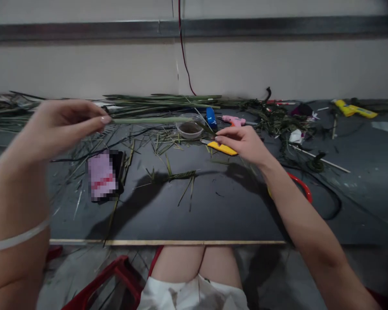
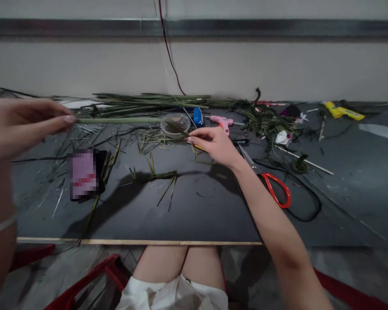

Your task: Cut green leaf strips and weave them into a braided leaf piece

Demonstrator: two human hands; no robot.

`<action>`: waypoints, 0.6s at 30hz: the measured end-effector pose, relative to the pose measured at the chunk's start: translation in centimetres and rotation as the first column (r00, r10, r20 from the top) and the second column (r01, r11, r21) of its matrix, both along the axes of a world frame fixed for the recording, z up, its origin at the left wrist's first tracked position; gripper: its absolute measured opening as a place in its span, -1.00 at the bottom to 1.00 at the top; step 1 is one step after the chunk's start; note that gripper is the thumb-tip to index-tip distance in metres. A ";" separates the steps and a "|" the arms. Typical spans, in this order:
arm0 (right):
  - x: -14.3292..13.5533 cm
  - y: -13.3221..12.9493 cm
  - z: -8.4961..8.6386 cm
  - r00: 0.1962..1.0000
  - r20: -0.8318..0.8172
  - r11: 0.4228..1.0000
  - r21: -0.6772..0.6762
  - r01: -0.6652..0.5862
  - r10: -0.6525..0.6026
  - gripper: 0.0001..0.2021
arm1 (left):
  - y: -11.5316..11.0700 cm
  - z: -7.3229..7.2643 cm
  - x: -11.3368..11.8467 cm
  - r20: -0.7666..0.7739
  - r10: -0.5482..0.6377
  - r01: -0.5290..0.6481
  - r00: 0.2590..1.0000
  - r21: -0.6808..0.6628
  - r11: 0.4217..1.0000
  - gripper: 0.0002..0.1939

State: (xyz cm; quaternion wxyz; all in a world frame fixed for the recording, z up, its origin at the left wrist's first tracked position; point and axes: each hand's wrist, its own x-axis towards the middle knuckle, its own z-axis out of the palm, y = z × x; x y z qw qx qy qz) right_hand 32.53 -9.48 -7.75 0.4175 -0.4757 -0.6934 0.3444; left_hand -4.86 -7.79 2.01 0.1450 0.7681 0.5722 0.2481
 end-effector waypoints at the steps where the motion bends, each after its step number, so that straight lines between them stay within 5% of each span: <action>1: 0.8 -0.5 0.5 1.000 0.008 0.999 -0.037 0.011 -0.011 -0.77 | 0.0 -1.1 1.7 0.053 -0.029 0.029 0.998 -0.002 1.000 -0.57; 4: 2.8 -2.0 1.9 0.989 0.143 0.989 -0.147 -0.007 0.028 -0.75 | 0.1 -3.1 4.3 0.128 -0.094 0.103 0.987 -0.068 0.992 -0.61; 9: 4.7 -3.9 3.4 0.943 0.295 0.934 -0.355 -0.044 0.157 -0.72 | 0.3 -4.2 4.6 0.135 -0.213 0.233 0.968 -0.156 0.960 -0.66; 18: 6.8 -5.4 0.8 0.951 0.248 0.863 -0.503 -0.038 0.186 -0.70 | -1.0 -6.4 6.8 0.144 -0.344 0.372 0.928 -0.310 0.875 -0.68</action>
